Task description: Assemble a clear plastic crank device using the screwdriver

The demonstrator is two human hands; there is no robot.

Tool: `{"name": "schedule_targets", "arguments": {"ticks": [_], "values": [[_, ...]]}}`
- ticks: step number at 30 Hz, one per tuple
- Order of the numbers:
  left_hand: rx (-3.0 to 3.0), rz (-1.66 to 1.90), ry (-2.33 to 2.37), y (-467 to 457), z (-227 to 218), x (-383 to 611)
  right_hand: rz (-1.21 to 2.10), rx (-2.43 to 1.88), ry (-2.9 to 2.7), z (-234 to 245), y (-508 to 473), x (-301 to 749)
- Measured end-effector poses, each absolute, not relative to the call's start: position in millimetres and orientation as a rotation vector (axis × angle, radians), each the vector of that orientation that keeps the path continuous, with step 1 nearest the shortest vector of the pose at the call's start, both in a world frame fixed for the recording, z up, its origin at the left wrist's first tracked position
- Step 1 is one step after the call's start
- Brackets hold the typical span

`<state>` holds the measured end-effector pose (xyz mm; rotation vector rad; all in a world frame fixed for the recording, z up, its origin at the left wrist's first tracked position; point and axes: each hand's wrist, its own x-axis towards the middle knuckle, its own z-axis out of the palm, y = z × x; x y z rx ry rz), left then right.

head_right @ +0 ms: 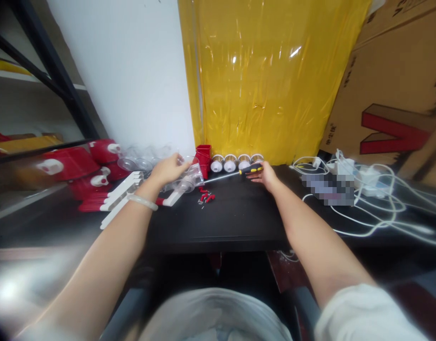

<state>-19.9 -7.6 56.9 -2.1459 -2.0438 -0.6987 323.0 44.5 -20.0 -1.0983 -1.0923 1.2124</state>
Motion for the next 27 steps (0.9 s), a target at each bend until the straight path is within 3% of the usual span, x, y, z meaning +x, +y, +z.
{"name": "schedule_targets", "arguments": {"ticks": [15, 24, 27], "values": [[-2.148, -0.707, -2.085, -10, 59, -19, 1.165, -0.958, -1.145, -19, 40, 325], [-2.143, -0.691, -2.062, -7, 57, -21, 0.958, -1.034, -1.166, -27, 49, 324], [-2.143, -0.689, -2.054, -5, 56, -22, 1.049, -1.016, -1.111, -26, 49, 326]]}}
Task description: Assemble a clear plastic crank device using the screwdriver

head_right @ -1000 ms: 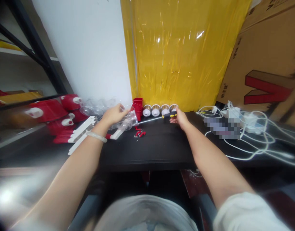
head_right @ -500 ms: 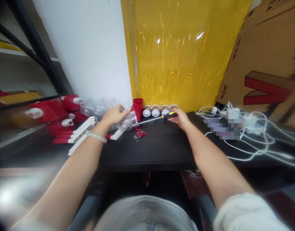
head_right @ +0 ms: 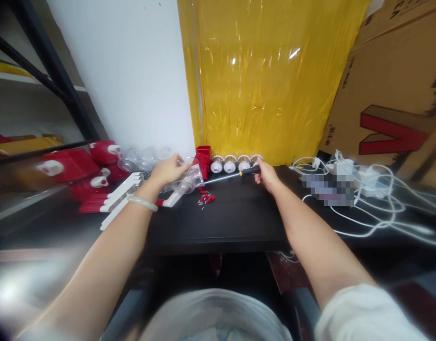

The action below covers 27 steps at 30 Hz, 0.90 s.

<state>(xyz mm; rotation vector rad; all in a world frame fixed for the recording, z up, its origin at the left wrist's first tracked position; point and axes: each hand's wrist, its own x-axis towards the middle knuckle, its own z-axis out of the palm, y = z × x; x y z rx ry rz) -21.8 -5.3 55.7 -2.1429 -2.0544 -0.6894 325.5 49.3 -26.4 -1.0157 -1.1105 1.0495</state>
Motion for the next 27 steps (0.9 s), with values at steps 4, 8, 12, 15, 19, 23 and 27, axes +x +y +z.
{"name": "schedule_targets", "arguments": {"ticks": [4, 8, 12, 15, 19, 23, 27], "values": [[-2.146, -0.689, -2.060, -6.0, 56.5, -21.0, 1.260, -0.957, -1.067, -22.2, 44.1, 326.3], [-2.146, -0.693, -2.074, -6.4, 57.0, -20.5, 1.283, -0.894, -1.057, -20.6, 41.3, 325.4], [-2.149, -0.703, -2.073, -6.5, 56.9, -20.7, 1.292, -0.902, -1.046, -21.5, 43.6, 325.1], [-2.150, -0.700, -2.057, -7.1, 56.9, -20.5, 1.288, -0.906, -1.042, -22.2, 45.3, 325.3], [-2.148, -0.695, -2.050, -6.8, 56.5, -20.5, 1.237, -0.942, -1.076, -23.6, 47.0, 325.3], [-2.149, -0.695, -2.062, -5.7, 56.3, -20.9, 1.136, -1.006, -1.141, -26.4, 48.5, 325.4], [-2.145, -0.703, -2.050, -4.5, 55.4, -21.6, 1.054, -1.069, -1.169, -26.2, 47.2, 323.9]]}}
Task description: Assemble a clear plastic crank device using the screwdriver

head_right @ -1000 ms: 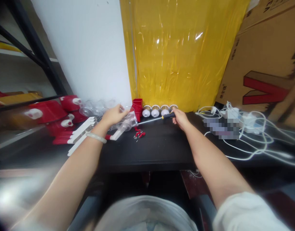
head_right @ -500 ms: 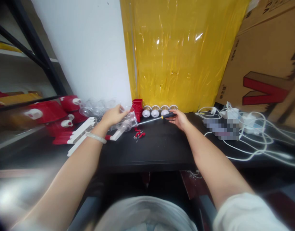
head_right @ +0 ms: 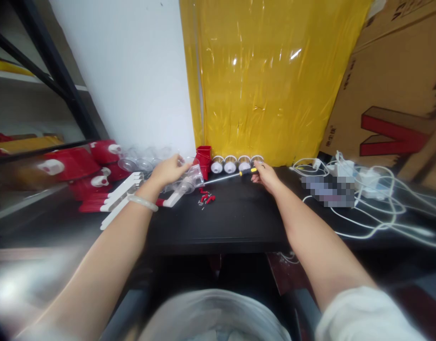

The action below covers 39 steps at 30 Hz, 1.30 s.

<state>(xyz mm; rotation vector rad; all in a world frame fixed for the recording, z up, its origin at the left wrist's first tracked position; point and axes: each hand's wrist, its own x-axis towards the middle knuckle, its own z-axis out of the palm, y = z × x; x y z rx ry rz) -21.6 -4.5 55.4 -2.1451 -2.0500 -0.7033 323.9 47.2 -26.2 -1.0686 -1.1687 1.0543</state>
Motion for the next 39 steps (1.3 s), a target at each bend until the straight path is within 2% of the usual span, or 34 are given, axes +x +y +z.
{"name": "schedule_targets", "arguments": {"ticks": [4, 12, 31, 34, 39], "values": [[-2.139, -0.703, -2.047, -4.1, 54.8, -21.9, 1.143, -1.069, -1.068, -21.0, 44.9, 321.6], [-2.142, -0.691, -2.057, -7.4, 56.7, -20.3, 1.359, -0.756, -0.927, -17.5, 42.9, 321.2], [-2.150, -0.685, -2.060, -7.2, 56.9, -20.7, 1.020, -1.064, -1.113, -23.2, 45.5, 320.0], [-2.150, -0.672, -2.065, -7.8, 57.5, -20.1, 1.080, -1.108, -1.043, -21.2, 45.8, 319.2], [-2.142, -0.687, -2.051, -7.6, 56.6, -20.5, 1.230, -0.902, -0.948, -18.7, 44.2, 318.4]]}}
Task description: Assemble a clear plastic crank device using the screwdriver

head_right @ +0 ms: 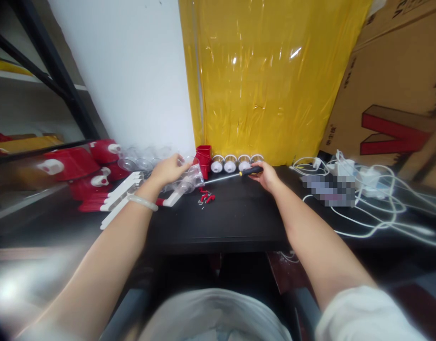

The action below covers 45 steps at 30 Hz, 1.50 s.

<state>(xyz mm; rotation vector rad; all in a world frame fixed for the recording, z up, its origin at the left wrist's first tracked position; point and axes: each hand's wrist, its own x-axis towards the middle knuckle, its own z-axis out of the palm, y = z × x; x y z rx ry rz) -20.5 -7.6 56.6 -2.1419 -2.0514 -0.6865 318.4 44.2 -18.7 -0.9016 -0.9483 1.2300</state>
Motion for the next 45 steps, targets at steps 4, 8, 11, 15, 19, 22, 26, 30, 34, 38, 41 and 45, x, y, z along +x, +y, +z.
{"name": "schedule_targets", "arguments": {"ticks": [4, 8, 11, 15, 19, 22, 26, 30, 34, 38, 41, 45], "values": [[-2.151, -0.691, -2.048, -7.1, 56.0, -21.1, 1.178, -0.845, -0.972, -19.4, 44.4, 318.3], [-2.137, -0.683, -2.053, -7.5, 56.7, -20.6, 1.092, -0.918, -0.996, -21.0, 46.4, 317.6], [-2.139, -0.681, -2.051, -8.1, 57.5, -19.9, 1.057, -0.944, -1.035, -22.4, 46.9, 317.5], [-2.150, -0.685, -2.048, -8.9, 57.9, -19.3, 1.026, -1.047, -1.092, -24.6, 47.5, 319.2], [-2.143, -0.690, -2.045, -9.0, 57.6, -19.5, 0.954, -1.125, -1.136, -26.5, 49.6, 321.5], [-2.140, -0.686, -2.042, -8.6, 57.3, -19.8, 0.967, -1.153, -1.109, -25.6, 49.7, 321.5], [-2.143, -0.675, -2.046, -7.2, 56.4, -20.4, 1.064, -1.008, -1.022, -22.3, 47.6, 320.1], [-2.150, -0.678, -2.045, -6.1, 56.1, -21.0, 1.126, -0.913, -0.985, -20.4, 45.3, 319.0], [-2.152, -0.687, -2.041, -5.2, 55.6, -22.1, 1.115, -0.885, -0.985, -18.7, 42.0, 317.2], [-2.152, -0.692, -2.033, -5.0, 55.1, -22.6, 1.103, -0.912, -1.010, -17.9, 39.9, 315.7], [-2.155, -0.691, -2.037, -6.1, 55.7, -21.8, 1.073, -0.954, -1.034, -19.3, 41.0, 315.9], [-2.164, -0.700, -2.035, -6.7, 56.3, -21.2, 1.009, -1.045, -1.093, -22.4, 44.3, 317.7]]}}
